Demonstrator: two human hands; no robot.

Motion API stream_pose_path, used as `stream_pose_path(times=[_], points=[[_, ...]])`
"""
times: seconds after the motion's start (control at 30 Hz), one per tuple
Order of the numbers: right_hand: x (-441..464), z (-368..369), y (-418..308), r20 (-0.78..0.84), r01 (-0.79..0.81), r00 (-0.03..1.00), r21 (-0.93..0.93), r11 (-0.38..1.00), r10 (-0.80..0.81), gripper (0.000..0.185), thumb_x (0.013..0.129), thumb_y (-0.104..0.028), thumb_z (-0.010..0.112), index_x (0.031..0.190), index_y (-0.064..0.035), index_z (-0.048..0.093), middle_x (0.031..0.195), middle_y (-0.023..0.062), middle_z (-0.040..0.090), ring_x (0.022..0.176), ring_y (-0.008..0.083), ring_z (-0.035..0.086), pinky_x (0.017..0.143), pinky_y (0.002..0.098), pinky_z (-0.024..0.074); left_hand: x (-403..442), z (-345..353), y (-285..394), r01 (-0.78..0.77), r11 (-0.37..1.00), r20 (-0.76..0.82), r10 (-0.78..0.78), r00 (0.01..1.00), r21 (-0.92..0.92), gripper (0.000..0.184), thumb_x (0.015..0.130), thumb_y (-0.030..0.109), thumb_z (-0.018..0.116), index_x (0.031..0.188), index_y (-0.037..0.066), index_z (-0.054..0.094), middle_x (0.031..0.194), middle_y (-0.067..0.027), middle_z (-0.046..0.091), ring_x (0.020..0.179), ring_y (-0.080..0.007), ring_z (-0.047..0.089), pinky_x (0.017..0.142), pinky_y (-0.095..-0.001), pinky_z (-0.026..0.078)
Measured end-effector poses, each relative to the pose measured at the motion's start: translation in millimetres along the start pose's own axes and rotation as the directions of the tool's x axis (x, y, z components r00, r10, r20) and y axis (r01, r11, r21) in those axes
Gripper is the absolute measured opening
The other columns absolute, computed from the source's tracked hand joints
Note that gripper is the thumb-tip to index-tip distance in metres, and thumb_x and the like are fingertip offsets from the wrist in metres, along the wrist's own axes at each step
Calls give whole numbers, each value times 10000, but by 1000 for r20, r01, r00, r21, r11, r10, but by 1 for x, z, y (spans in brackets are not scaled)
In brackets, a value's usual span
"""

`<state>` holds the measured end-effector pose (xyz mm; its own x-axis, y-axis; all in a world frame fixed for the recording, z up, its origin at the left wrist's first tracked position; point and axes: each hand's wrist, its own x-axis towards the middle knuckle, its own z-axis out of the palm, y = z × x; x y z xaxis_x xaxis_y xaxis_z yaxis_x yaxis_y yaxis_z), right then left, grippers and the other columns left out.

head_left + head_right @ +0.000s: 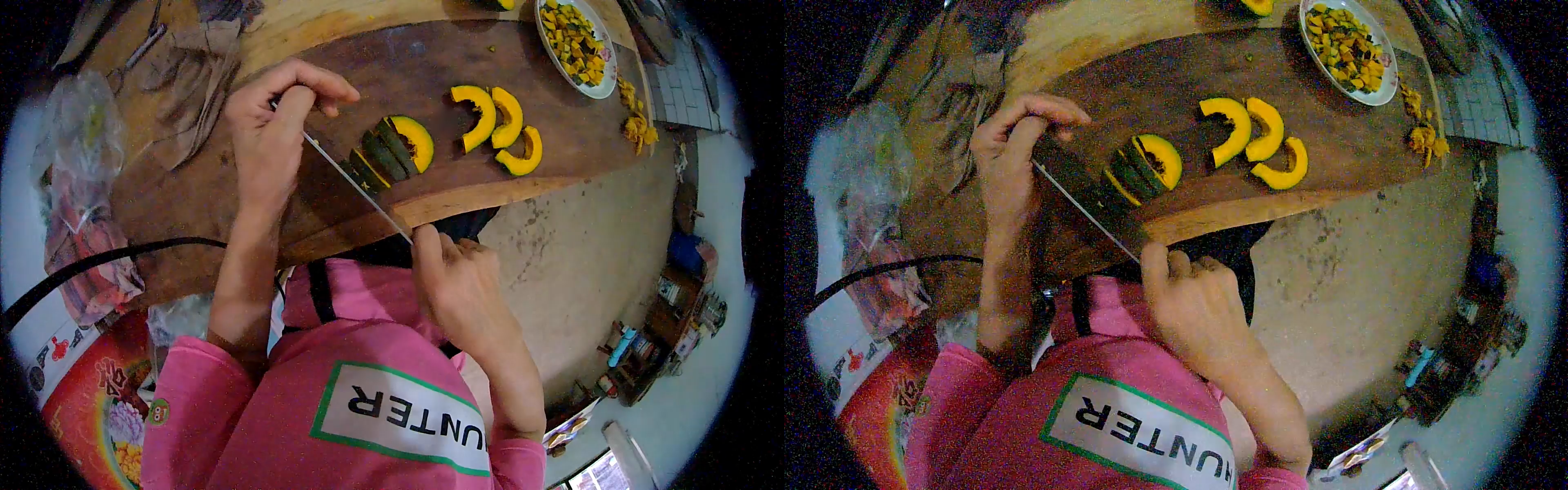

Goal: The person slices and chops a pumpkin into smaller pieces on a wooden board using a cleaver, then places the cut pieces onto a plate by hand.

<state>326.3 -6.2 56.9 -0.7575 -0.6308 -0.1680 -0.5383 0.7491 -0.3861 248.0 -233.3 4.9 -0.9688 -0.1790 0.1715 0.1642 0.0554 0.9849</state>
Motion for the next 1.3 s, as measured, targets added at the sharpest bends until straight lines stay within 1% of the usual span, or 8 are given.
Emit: stream_pose_path(times=[0.63, 0.73, 0.83, 0.93, 1.0, 1.13, 1.23, 1.3], points=[[22, -4, -5, 106, -43, 993, -24, 999, 45, 123, 847, -112, 558, 907, -35, 483, 673, 121, 619, 526, 293, 650, 466, 398, 536, 11, -8, -25, 83, 997, 68, -82, 994, -9, 283, 875, 16, 404, 817, -30, 677, 870, -109, 722, 747, -126, 611, 692, -257, 492], [20, 7, 2, 173, -106, 980, 58, 993, 95, 275, 706, -45, 610, 926, -13, 449, 722, 157, 596, 617, 358, 629, 559, 431, 502, 10, -6, -29, 3, 1000, 101, -4, 995, 10, 267, 873, -10, 405, 807, -31, 663, 865, -107, 715, 715, -117, 576, 669, -254, 472], [12, 38, 18, -5, -4, 1000, 72, 997, 4, 147, 828, -104, 567, 922, -27, 485, 674, 130, 627, 514, 302, 644, 478, 410, 540, 13, 2, -28, -46, 997, 103, 40, 994, 56, 261, 881, -19, 409, 818, -33, 661, 865, -102, 710, 707, -112, 557, 665, -253, 459], [14, 36, 16, -41, -3, 999, 93, 996, 7, 172, 822, -108, 571, 943, -15, 493, 684, 152, 632, 533, 315, 648, 521, 420, 554, 13, 0, -26, -25, 996, 103, 16, 995, 86, 262, 915, 10, 421, 873, -36, 676, 894, -92, 707, 755, -116, 575, 707, -253, 465], [13, 33, 22, -35, -13, 999, 107, 994, 17, 184, 805, -92, 583, 945, -11, 495, 681, 160, 630, 557, 330, 651, 538, 423, 553, 13, 5, -19, 27, 988, 76, -39, 996, 151, 264, 957, 47, 434, 945, -37, 685, 942, -82, 705, 810, -125, 596, 756, -259, 479], [-11, 25, 27, -159, 39, 987, 275, 961, 5, 177, 816, -67, 611, 935, -16, 489, 652, 166, 606, 592, 356, 644, 539, 452, 525, -4, 5, -14, -102, 986, -371, 46, 928, -134, 258, 1023, 190, 523, 1133, -1, 657, 1049, -47, 681, 933, -141, 618, 877, -275, 480], [-33, 8, 24, -228, -47, 961, 417, 908, 155, 156, 866, -60, 620, 912, -23, 476, 640, 179, 574, 593, 382, 623, 529, 474, 482, -33, -8, 20, 50, 815, -251, 119, 961, 577, 255, 983, 201, 609, 1146, 10, 652, 1024, -34, 679, 908, -130, 614, 846, -283, 488], [-46, 3, 26, -264, -114, 925, 494, 862, 273, 143, 908, -74, 609, 921, -22, 477, 650, 192, 570, 591, 393, 609, 527, 469, 461, -59, -6, 24, 145, 804, -66, -131, 989, 577, 284, 925, 189, 695, 1142, 15, 638, 946, -32, 667, 878, -115, 603, 795, -294, 493]])
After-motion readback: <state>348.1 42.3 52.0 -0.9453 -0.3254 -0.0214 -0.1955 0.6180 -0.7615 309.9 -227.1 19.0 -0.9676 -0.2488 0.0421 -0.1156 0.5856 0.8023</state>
